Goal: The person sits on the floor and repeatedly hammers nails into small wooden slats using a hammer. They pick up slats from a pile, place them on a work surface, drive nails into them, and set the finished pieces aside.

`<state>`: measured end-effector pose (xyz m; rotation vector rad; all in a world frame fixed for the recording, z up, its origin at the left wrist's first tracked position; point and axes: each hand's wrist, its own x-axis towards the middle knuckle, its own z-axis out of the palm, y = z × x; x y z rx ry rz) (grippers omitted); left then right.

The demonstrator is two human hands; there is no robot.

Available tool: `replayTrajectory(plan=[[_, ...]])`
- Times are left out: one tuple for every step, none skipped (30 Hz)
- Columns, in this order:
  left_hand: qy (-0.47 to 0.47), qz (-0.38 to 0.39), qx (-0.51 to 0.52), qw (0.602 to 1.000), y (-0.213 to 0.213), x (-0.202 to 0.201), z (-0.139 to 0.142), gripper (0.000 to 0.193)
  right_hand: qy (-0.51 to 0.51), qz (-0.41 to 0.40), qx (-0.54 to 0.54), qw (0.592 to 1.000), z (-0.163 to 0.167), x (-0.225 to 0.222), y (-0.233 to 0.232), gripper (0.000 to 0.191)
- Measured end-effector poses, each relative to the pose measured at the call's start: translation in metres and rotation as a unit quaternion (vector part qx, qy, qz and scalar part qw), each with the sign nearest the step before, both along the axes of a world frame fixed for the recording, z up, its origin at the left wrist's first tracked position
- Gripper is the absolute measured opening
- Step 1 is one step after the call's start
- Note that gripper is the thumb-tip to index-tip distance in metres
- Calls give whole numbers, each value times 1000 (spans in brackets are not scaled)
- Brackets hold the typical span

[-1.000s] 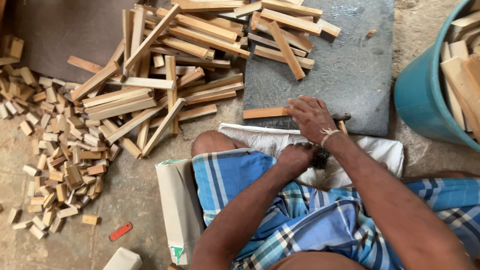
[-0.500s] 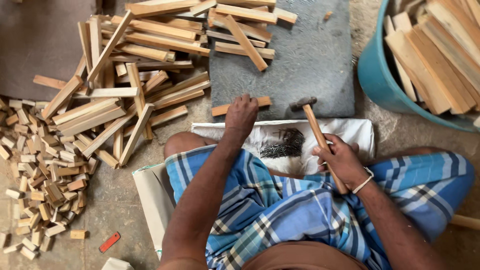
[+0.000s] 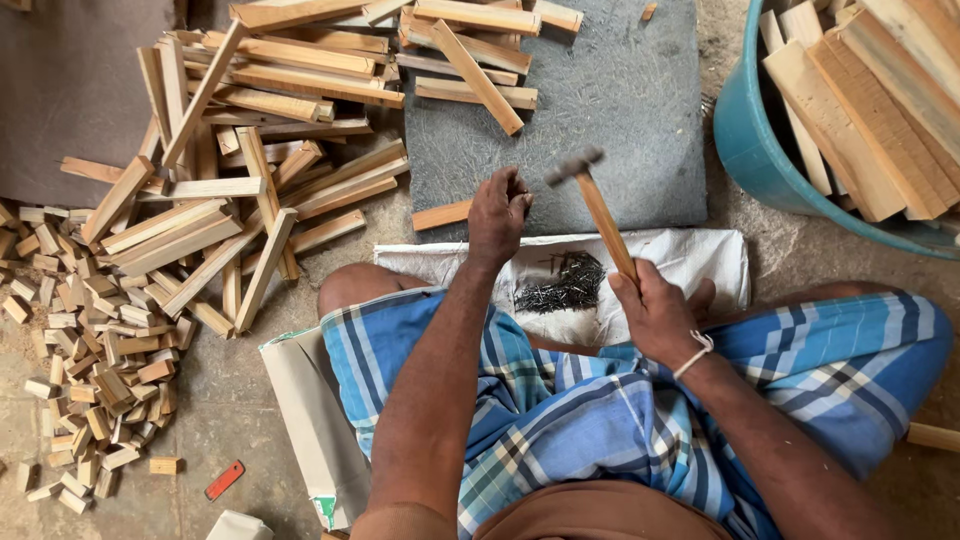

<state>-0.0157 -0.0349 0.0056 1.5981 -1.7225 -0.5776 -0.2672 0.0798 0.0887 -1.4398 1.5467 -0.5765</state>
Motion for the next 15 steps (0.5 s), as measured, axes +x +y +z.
replayTrajectory(plan=[[-1,1,4,1000,0,0,0,43,61,15,-58,996,5,1,-2,37],[-3,3,8,1000,0,0,1,43,80,22,-116,990,11,4,-3,38],[-5,6,10,1000,0,0,1,43,98,30,-176,979,16,7,-5,39],[4,9,14,1000,0,0,2,43,116,37,-237,964,19,10,-8,40],[12,11,19,1000,0,-1,2,42,153,58,-174,971,21,13,-14,40],[21,14,25,999,0,-1,3,41,189,78,-108,973,23,17,-19,41],[9,17,31,999,0,-1,3,39,224,99,-42,969,23,20,-23,41],[-2,19,35,999,0,0,3,37,228,101,-41,967,23,22,-24,42],[-14,21,39,999,-1,0,4,36,233,102,-42,966,24,22,-26,42],[3,13,13,1000,0,1,4,37,238,103,-41,965,24,21,-26,43],[19,7,-16,1000,0,1,4,38,253,91,-71,961,25,19,-26,44],[34,2,-44,998,0,1,5,39,266,80,-101,955,27,15,-24,45],[18,-1,-45,999,-1,2,6,37,278,70,-127,950,29,13,-21,47],[5,-5,-42,999,-2,2,6,35,251,56,-170,951,32,10,-18,45],[-8,-11,-38,999,-3,2,7,32,224,40,-211,951,34,7,-16,44]])
